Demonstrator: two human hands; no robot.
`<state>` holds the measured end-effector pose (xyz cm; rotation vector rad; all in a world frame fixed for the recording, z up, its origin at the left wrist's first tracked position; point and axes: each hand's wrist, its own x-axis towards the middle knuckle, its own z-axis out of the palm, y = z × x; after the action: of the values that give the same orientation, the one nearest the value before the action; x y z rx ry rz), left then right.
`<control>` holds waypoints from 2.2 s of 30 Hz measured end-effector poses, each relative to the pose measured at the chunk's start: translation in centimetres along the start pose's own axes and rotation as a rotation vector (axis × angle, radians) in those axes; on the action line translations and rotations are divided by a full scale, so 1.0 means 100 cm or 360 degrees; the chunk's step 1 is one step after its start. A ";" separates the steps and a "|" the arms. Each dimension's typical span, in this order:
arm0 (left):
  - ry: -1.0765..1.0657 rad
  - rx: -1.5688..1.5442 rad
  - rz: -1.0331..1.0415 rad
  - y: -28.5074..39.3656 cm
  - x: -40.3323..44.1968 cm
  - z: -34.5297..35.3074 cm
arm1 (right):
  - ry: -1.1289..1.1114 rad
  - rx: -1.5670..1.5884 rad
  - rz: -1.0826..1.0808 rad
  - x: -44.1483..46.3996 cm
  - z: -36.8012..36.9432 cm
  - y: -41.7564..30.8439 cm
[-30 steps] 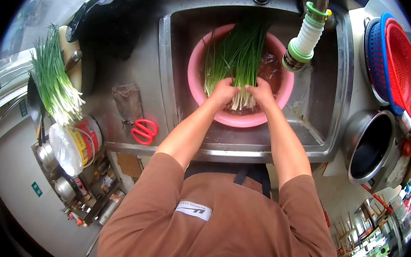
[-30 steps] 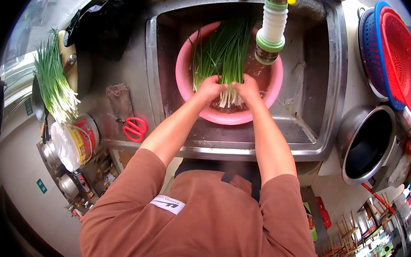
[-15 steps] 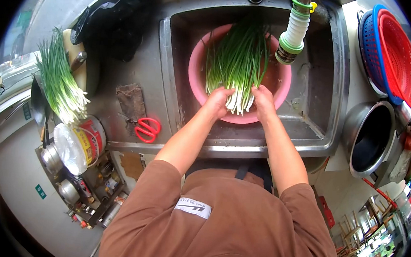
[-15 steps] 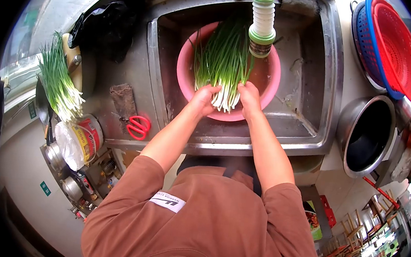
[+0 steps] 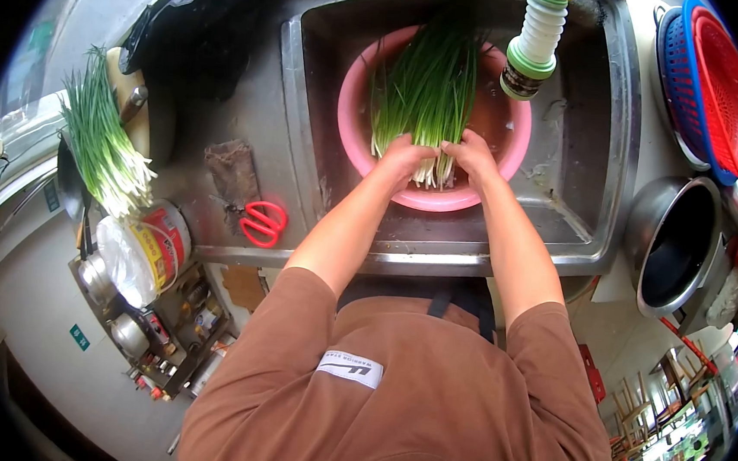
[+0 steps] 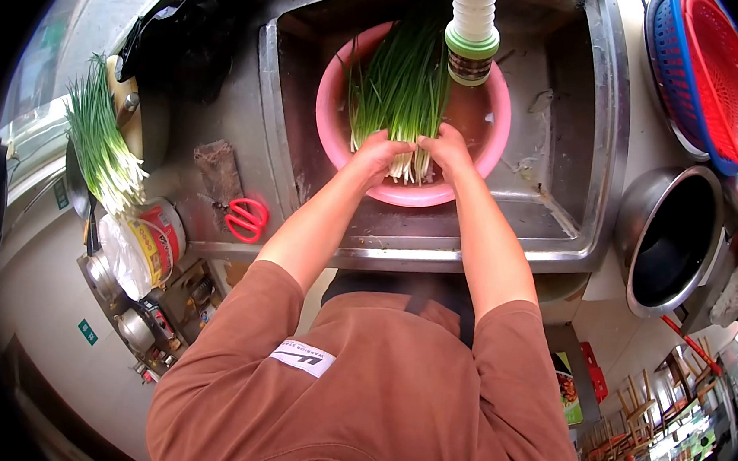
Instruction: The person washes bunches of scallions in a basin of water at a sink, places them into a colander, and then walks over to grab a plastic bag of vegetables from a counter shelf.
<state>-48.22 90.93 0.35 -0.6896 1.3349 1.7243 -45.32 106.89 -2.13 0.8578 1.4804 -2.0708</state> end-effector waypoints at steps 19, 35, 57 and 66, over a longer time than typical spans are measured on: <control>0.0030 0.0036 0.0148 -0.003 -0.001 -0.009 | 0.0130 -0.0773 -0.0014 0.006 -0.001 -0.023; -0.0034 -0.0312 -0.0106 0.022 -0.024 -0.003 | -0.0061 0.0002 0.0375 -0.030 -0.002 -0.047; -0.0147 0.0234 -0.0061 -0.005 -0.020 0.022 | 0.0277 -0.0402 0.0133 -0.046 -0.007 -0.035; 0.0193 0.1478 -0.0251 0.007 0.000 0.026 | 0.0451 -0.0194 -0.0020 -0.066 -0.027 -0.033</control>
<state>-48.63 93.38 1.43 -0.3345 1.8825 0.7826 -42.28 110.55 4.16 1.1313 1.7417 -1.9039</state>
